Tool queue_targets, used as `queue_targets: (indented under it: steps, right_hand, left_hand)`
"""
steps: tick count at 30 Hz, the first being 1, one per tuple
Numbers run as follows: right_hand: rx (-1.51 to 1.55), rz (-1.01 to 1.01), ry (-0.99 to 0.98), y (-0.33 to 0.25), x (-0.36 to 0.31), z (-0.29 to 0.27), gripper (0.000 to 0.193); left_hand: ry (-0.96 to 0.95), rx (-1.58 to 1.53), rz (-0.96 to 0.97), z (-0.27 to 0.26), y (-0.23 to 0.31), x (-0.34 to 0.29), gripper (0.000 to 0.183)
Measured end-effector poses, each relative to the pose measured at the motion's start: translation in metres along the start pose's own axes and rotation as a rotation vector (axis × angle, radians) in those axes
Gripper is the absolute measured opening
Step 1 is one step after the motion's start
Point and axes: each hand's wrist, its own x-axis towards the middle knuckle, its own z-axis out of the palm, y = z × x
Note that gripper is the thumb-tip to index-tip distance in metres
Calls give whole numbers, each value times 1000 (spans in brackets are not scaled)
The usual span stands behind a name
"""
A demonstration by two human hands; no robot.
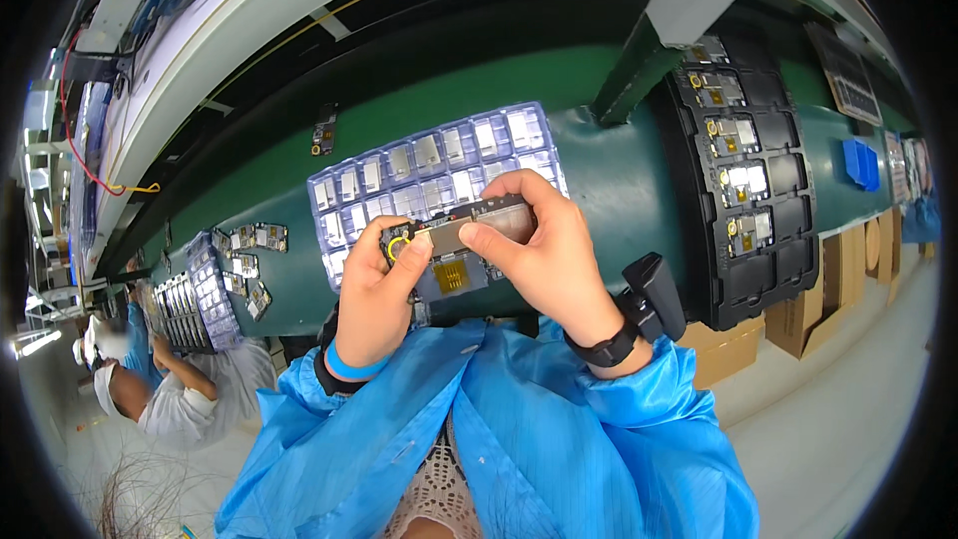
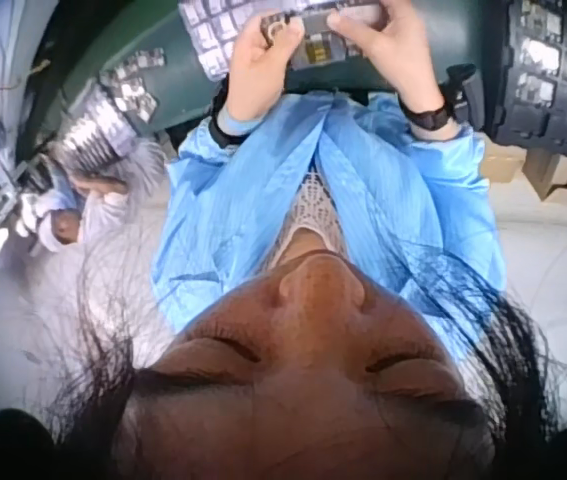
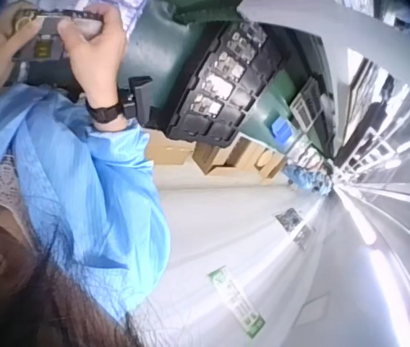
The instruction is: The person is seen assembling small electronic circuit boards and components on a factory assembly line.
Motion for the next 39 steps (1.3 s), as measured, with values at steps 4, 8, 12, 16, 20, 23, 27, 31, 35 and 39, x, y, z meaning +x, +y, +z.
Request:
queue_targets:
  steps: [4,8,12,16,20,23,27,31,35,39]
  right_hand:
    - [-78,-12,17,4,-3,-14,29]
    - [-109,-17,122,7,-11,-23,28]
    - [-70,-72,226,15,-23,-41,26]
    - [62,-122,310,37,-25,-69,43]
    - [461,126,110,54,-42,-106,32]
    - [243,67,429,61,-61,-174,34]
    - [-92,282,909,111,-103,-304,34]
    - [-237,382,970,159,-114,-362,32]
    - [-318,325,884,185,-106,-376,36]
    - [-995,385,874,187,-101,-356,40]
  left_hand:
    - [-88,-108,-79,8,-4,7,17]
    - [-140,-65,-80,21,-16,11,17]
    - [-169,32,-40,40,-28,14,18]
    - [-205,-11,-56,61,-33,19,18]
    - [-283,-99,-153,86,-36,17,31]
    - [-368,-22,-182,82,-41,20,40]
    - [-351,44,-175,68,-41,35,36]
    - [-314,64,-195,67,-43,40,30]
    - [-312,53,-218,68,-45,42,28]
    - [-288,57,-233,63,-46,44,27]
